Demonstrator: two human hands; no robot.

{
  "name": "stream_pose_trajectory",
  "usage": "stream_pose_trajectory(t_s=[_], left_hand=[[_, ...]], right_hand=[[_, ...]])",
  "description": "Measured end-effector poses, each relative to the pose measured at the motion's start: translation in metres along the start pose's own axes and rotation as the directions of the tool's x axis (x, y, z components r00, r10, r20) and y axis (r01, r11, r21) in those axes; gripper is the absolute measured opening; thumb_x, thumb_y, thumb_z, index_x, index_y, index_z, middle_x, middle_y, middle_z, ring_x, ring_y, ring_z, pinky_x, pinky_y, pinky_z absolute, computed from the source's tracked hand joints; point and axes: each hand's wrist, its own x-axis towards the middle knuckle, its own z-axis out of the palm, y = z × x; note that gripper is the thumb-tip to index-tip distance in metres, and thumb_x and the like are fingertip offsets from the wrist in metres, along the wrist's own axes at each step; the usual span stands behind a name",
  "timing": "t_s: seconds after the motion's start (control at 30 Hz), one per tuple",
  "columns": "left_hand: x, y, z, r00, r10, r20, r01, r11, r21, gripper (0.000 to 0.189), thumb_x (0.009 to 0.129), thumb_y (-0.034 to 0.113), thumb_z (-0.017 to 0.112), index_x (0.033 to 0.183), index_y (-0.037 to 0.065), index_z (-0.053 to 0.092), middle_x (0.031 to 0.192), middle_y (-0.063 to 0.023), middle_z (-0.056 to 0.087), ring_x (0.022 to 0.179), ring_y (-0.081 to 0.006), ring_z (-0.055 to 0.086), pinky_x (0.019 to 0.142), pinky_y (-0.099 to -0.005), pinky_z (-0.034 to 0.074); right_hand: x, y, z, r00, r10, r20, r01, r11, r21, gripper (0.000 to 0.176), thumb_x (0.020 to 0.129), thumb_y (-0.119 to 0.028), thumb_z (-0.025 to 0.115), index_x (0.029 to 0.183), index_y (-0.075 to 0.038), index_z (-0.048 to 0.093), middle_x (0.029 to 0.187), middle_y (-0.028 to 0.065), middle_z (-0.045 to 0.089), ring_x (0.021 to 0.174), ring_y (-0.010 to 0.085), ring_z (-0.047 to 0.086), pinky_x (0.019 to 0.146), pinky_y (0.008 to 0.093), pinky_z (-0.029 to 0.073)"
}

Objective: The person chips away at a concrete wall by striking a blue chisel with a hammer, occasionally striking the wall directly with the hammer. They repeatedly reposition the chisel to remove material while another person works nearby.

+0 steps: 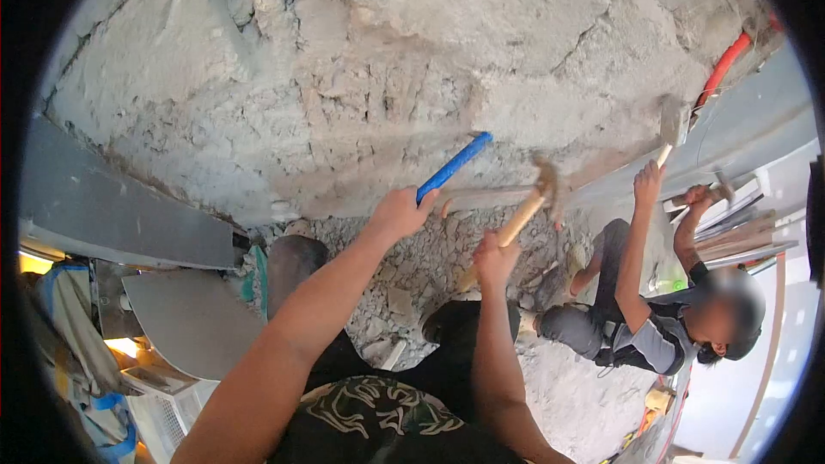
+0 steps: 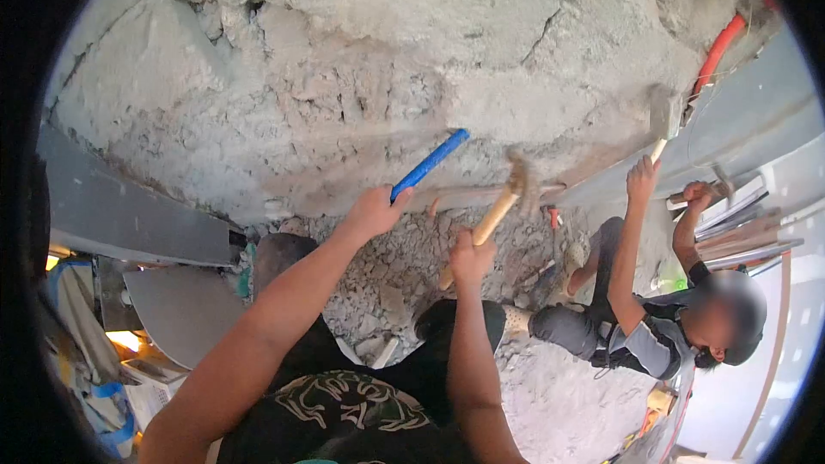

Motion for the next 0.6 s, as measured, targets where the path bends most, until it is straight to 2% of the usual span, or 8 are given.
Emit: stream_pose_trajectory(t_s=[0.13, 0.17, 0.23, 0.33, 0.4, 0.43, 0.47, 0.6], left_hand=[[-0.001, -0.004, 0.007, 1.0, 0.01, 0.006, -0.01, 1.0, 0.012, 0.064, 0.099, 0.056, 0.046, 0.097, -0.004, 0.067, 0.09, -0.0304, 0.068, 0.091, -0.0476, 0.067, 0.081, -0.0533, 0.052], [-0.002, -0.004, 0.006, 1.0, -0.005, 0.017, 0.004, 0.999, 0.033, 0.065, 0.099, 0.056, 0.045, 0.098, -0.005, 0.067, 0.091, -0.0307, 0.068, 0.091, -0.048, 0.067, 0.081, -0.0534, 0.052], [-0.002, -0.005, 0.006, 1.0, -0.01, 0.028, 0.01, 1.0, 0.012, 0.066, 0.099, 0.057, 0.044, 0.098, -0.005, 0.067, 0.091, -0.0307, 0.068, 0.091, -0.0482, 0.067, 0.081, -0.0534, 0.052], [-0.003, -0.002, 0.005, 0.999, -0.016, 0.036, 0.016, 1.0, -0.005, 0.067, 0.099, 0.058, 0.043, 0.1, -0.005, 0.067, 0.092, -0.0309, 0.068, 0.091, -0.0484, 0.066, 0.082, -0.0534, 0.052], [-0.006, -0.001, 0.006, 0.999, -0.019, 0.036, 0.019, 1.0, -0.003, 0.068, 0.099, 0.058, 0.043, 0.1, -0.005, 0.067, 0.093, -0.031, 0.068, 0.091, -0.0484, 0.067, 0.082, -0.0535, 0.052], [-0.005, -0.003, 0.007, 0.999, -0.018, 0.034, 0.017, 1.0, 0.009, 0.068, 0.099, 0.058, 0.043, 0.101, -0.005, 0.067, 0.093, -0.031, 0.068, 0.091, -0.0483, 0.067, 0.082, -0.0535, 0.053], [-0.002, -0.003, 0.008, 0.999, -0.017, 0.027, 0.017, 1.0, 0.022, 0.068, 0.099, 0.058, 0.044, 0.102, -0.005, 0.067, 0.093, -0.031, 0.068, 0.091, -0.0483, 0.067, 0.082, -0.0536, 0.053], [0.002, -0.008, 0.011, 0.996, -0.087, 0.013, 0.087, 0.995, 0.044, 0.066, 0.099, 0.057, 0.045, 0.102, -0.004, 0.068, 0.092, -0.0308, 0.068, 0.091, -0.0481, 0.067, 0.082, -0.0538, 0.053]], right_hand=[[-0.038, -0.098, -0.023, 0.865, -0.445, -0.23, 0.49, 0.848, 0.203, 0.007, 0.09, -0.009, 0.058, 0.087, -0.003, 0.06, 0.062, 0.0071, 0.056, 0.051, 0.0149, 0.052, 0.05, 0.0313, 0.046], [-0.04, -0.114, -0.025, 0.867, -0.444, -0.228, 0.488, 0.849, 0.204, 0.007, 0.09, -0.009, 0.058, 0.087, -0.003, 0.06, 0.062, 0.0071, 0.056, 0.051, 0.0149, 0.052, 0.05, 0.0313, 0.046], [-0.035, -0.135, -0.025, 0.685, -0.657, -0.315, 0.698, 0.468, 0.542, 0.003, 0.09, -0.007, 0.057, 0.09, -0.005, 0.058, 0.065, 0.006, 0.053, 0.054, 0.0149, 0.051, 0.053, 0.0303, 0.046], [-0.023, -0.122, 0.001, 0.557, -0.671, -0.489, 0.821, 0.354, 0.448, 0.013, 0.086, -0.016, 0.064, 0.093, -0.007, 0.059, 0.072, 0.0074, 0.06, 0.06, 0.018, 0.058, 0.062, 0.0333, 0.051], [0.016, 0.005, 0.013, 0.715, -0.643, -0.275, 0.659, 0.751, -0.043, 0.012, 0.085, -0.015, 0.065, 0.089, -0.005, 0.06, 0.066, 0.0051, 0.058, 0.054, 0.0171, 0.056, 0.055, 0.0317, 0.048], [0.004, 0.01, 0.025, 0.934, -0.344, -0.096, 0.348, 0.937, 0.028, 0.013, 0.085, -0.016, 0.065, 0.087, -0.004, 0.061, 0.062, 0.0034, 0.056, 0.051, 0.0162, 0.054, 0.051, 0.031, 0.046], [-0.007, 0.013, 0.037, 0.995, 0.01, 0.102, -0.013, 0.999, 0.03, 0.015, 0.085, -0.017, 0.066, 0.085, -0.003, 0.062, 0.059, 0.0018, 0.054, 0.048, 0.0153, 0.053, 0.047, 0.0302, 0.044], [-0.01, 0.025, 0.02, 0.996, -0.084, -0.012, 0.082, 0.985, -0.149, 0.016, 0.085, -0.016, 0.065, 0.08, -0.001, 0.062, 0.054, -0.0005, 0.05, 0.043, 0.0132, 0.05, 0.042, 0.0292, 0.04]])
